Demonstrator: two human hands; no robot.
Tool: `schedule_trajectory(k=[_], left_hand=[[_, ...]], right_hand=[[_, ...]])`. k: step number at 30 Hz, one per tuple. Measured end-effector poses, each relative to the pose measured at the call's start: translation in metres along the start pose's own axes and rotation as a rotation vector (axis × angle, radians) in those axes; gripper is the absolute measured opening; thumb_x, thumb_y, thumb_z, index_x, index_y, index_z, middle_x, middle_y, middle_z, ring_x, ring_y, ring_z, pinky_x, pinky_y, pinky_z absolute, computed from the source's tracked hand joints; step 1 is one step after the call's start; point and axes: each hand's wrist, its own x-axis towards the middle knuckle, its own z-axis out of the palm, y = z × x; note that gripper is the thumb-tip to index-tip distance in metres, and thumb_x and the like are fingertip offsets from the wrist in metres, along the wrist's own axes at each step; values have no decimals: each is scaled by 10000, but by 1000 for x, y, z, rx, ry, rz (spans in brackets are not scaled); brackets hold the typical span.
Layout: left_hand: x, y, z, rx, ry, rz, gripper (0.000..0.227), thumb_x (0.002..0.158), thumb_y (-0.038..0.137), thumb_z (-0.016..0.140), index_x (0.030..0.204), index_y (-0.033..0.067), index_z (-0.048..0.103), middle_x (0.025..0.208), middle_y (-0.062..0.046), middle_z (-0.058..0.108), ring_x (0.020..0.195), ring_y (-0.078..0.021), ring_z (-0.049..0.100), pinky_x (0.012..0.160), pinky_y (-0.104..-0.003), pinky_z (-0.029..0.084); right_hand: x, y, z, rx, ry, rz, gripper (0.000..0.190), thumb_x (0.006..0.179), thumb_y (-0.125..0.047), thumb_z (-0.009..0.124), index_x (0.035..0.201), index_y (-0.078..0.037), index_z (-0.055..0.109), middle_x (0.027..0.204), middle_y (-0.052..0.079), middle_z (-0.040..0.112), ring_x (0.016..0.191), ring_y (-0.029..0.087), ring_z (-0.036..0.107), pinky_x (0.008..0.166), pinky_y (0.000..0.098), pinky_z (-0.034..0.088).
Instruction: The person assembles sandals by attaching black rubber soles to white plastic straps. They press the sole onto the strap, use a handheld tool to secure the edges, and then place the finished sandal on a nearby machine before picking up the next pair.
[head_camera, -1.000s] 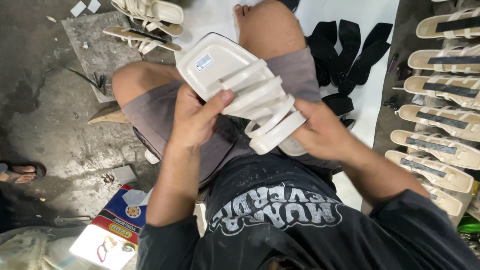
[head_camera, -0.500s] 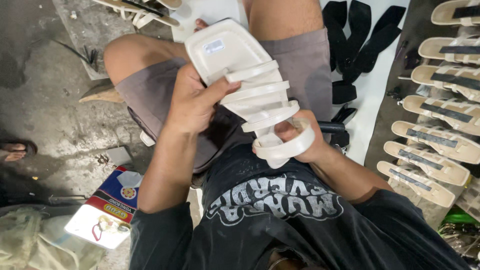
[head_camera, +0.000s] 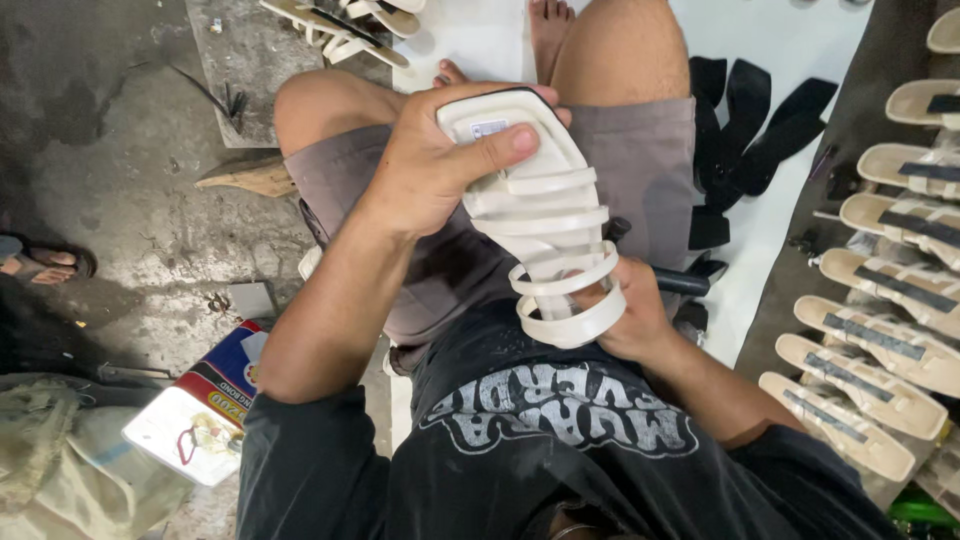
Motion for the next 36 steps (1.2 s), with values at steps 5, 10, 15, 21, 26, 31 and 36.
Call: schedule_trajectory(k=[5,10,15,21,26,31,36], left_hand=[[8,16,13,118,21,-21,321,1027,137,733,1288,-46,684,1177,-113,752,1066,-159,720,960,-303,592],[52,58,6,316,-85,101,337,1096,192,688,1337,-41,649,1245,-83,716,1081,-112,682,1036,-289,556],[116,18,23,622,106,175,592,1078,347,630,1456,-44,395,1442,-198,531,1227,-227,631,1035,-340,522],[129,-28,27,1016,148,289,358,1051,205,610,1342,-3,609,1460,-202,632,1378,-373,638,1198,-412,489],[141,-28,18,969,133,235,347,973,184,603,1248,-24,646,1430,-228,628,1327,-390,640,1158,-434,497],[155,-24,23,905,113,217,361,946,190,613,1228,-32,645,1404,-233,637,1304,-393,666,1150,-442,515],[159,-23,25,912,119,171,367,900,200,622,1191,-21,658,1373,-222,665,1277,-377,681,1130,-438,521]], right_hand=[[-1,3,-5,134,-25,100,278,1002,-202,682,1164,24,689,1023,40,735,903,117,683,790,276,570],[-2,-30,-21,72,40,-42,526,996,-181,704,1417,34,472,1284,103,633,1195,182,616,1016,329,524],[52,-36,-87,392,312,-165,430,1064,-154,699,1385,82,539,1207,159,691,1069,241,703,999,401,601],[183,33,-199,300,581,151,407,1070,-280,617,1285,65,602,1081,164,735,896,262,757,765,338,614],[269,90,-263,259,589,260,403,1047,-276,627,1240,77,605,1055,158,755,891,270,780,780,360,659],[352,108,-309,101,703,293,491,997,-299,696,1311,19,493,1169,117,690,994,229,763,752,321,700],[381,132,-292,-534,927,201,487,929,-218,813,1293,-20,558,1240,182,669,1110,283,686,918,390,576]])
